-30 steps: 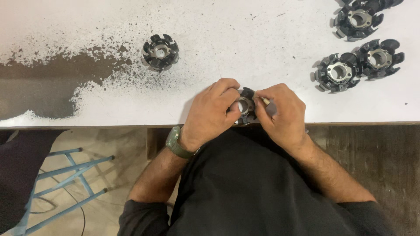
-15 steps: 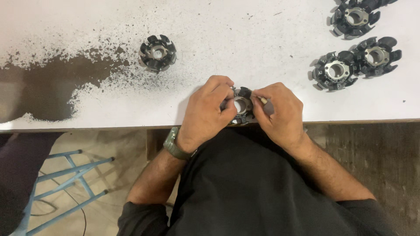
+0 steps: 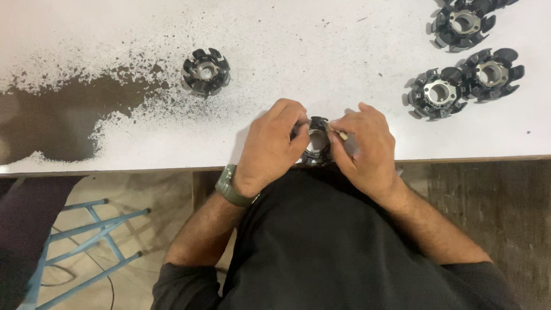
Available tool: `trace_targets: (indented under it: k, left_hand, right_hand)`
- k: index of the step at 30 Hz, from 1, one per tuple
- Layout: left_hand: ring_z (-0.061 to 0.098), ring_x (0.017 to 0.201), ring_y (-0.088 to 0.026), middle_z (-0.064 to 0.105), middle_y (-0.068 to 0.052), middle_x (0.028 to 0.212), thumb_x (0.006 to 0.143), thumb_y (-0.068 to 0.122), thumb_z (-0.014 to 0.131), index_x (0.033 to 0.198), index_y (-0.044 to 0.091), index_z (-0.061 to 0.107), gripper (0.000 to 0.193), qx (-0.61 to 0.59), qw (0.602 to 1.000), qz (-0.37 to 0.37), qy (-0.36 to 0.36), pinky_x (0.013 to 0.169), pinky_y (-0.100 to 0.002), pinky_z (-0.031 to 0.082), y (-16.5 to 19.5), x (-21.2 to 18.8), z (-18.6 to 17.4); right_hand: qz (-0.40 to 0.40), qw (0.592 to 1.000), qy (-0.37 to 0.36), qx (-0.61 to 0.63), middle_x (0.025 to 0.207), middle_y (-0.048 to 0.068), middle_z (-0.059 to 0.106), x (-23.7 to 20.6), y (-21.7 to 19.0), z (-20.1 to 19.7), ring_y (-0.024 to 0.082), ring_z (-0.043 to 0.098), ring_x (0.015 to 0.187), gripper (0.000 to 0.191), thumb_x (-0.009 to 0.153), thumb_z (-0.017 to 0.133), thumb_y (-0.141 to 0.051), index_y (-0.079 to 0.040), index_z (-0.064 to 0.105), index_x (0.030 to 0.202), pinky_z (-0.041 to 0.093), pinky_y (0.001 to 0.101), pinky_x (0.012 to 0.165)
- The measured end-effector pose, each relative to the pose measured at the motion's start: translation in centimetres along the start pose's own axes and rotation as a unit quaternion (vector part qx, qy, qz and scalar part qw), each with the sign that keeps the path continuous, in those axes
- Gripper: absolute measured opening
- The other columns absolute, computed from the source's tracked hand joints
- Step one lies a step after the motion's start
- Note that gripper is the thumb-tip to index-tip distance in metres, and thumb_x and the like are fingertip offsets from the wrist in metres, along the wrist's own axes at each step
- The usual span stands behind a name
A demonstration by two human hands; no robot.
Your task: The person sits at a white table and fits black plastic impeller-like rotor parts onto metal hub assemblies, using a small wooden stick to press and seat the components. They work through the parts one at a time and occasionally gather finished assemblies into piles on the table.
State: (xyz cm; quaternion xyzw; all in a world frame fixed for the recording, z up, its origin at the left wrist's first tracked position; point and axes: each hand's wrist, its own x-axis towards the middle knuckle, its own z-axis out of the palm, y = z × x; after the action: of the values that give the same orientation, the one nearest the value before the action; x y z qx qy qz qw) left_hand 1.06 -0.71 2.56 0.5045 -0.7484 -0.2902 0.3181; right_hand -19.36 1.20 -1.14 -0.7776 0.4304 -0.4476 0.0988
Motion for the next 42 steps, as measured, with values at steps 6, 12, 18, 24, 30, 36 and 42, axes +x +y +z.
trace_targets:
  k: [6, 12, 18, 24, 30, 36, 42]
  left_hand:
    - [0.069, 0.084, -0.030, 0.067, -0.009, 0.103, 0.089, 0.007, 0.069, 0.102, 0.005, 0.064, 0.015, -0.005, 0.999, 0.023, 0.038, 0.072, -0.041, 0.054, -0.6, -0.8, 0.1]
    - [0.069, 0.085, -0.031, 0.067, -0.010, 0.104, 0.088, 0.007, 0.070, 0.101, 0.004, 0.063, 0.015, -0.001, 0.999, 0.024, 0.037, 0.072, -0.041, 0.054, -1.0, -1.0, 0.0]
    - [0.069, 0.083, -0.031, 0.066, -0.010, 0.103, 0.088, 0.007, 0.069, 0.099, 0.004, 0.063, 0.014, -0.014, 0.999, 0.013, 0.035, 0.071, -0.041, 0.055, -1.4, -0.8, 0.0]
    - [0.067, 0.086, -0.034, 0.066, -0.011, 0.103, 0.085, 0.004, 0.069, 0.098, 0.004, 0.062, 0.015, 0.016, 0.998, 0.028, 0.045, 0.072, -0.044, 0.053, -2.1, -0.8, 0.2]
    - [0.067, 0.086, -0.033, 0.061, -0.012, 0.109, 0.082, 0.001, 0.067, 0.108, 0.000, 0.062, 0.026, 0.065, 0.995, 0.064, 0.041, 0.071, -0.043, 0.054, -2.5, -1.6, 0.8]
    - [0.068, 0.090, -0.031, 0.062, -0.010, 0.113, 0.083, 0.001, 0.068, 0.104, 0.002, 0.062, 0.022, 0.088, 0.986, 0.098, 0.103, 0.075, -0.041, 0.057, -2.9, -2.7, 2.0]
    - [0.069, 0.093, -0.031, 0.065, -0.011, 0.120, 0.082, 0.002, 0.069, 0.101, 0.002, 0.063, 0.019, 0.065, 0.992, 0.067, 0.087, 0.078, -0.040, 0.057, -3.1, -3.9, 1.6]
  right_hand:
    - [-0.016, 0.999, -0.021, 0.041, 0.106, 0.010, 0.069, -0.7, -0.2, 0.8, 0.029, 0.068, 0.108, 0.027, 0.086, 0.079, 0.000, -0.008, 0.066, 0.108, 0.044, 0.0551, 0.116]
    - [-0.018, 0.999, -0.019, 0.021, 0.103, 0.009, 0.069, -0.5, -0.2, 1.8, 0.028, 0.068, 0.105, 0.029, 0.085, 0.079, 0.002, -0.007, 0.067, 0.109, 0.046, 0.0551, 0.114]
    - [-0.018, 0.999, -0.016, 0.040, 0.106, 0.008, 0.070, -0.2, 0.1, 2.4, 0.027, 0.069, 0.107, 0.030, 0.087, 0.079, 0.005, -0.007, 0.065, 0.111, 0.048, 0.0547, 0.115]
    - [-0.020, 0.999, -0.023, 0.013, 0.103, 0.009, 0.069, -0.3, 0.4, 2.6, 0.028, 0.069, 0.105, 0.031, 0.085, 0.080, 0.006, -0.008, 0.066, 0.110, 0.048, 0.0550, 0.114]
    - [-0.054, 0.998, -0.028, 0.034, 0.106, 0.010, 0.070, -0.4, 0.5, 2.9, 0.028, 0.070, 0.106, 0.031, 0.086, 0.080, 0.006, -0.007, 0.065, 0.110, 0.052, 0.0516, 0.110]
    - [-0.072, 0.997, -0.023, -0.017, 0.108, 0.010, 0.067, -0.6, 0.4, 3.4, 0.029, 0.067, 0.108, 0.034, 0.085, 0.083, 0.005, -0.007, 0.065, 0.110, 0.050, 0.0526, 0.110]
    - [-0.059, 0.994, -0.059, -0.067, 0.109, 0.009, 0.067, -0.7, 0.0, 3.0, 0.028, 0.065, 0.111, 0.034, 0.085, 0.082, 0.006, -0.010, 0.066, 0.111, 0.046, 0.0528, 0.116]
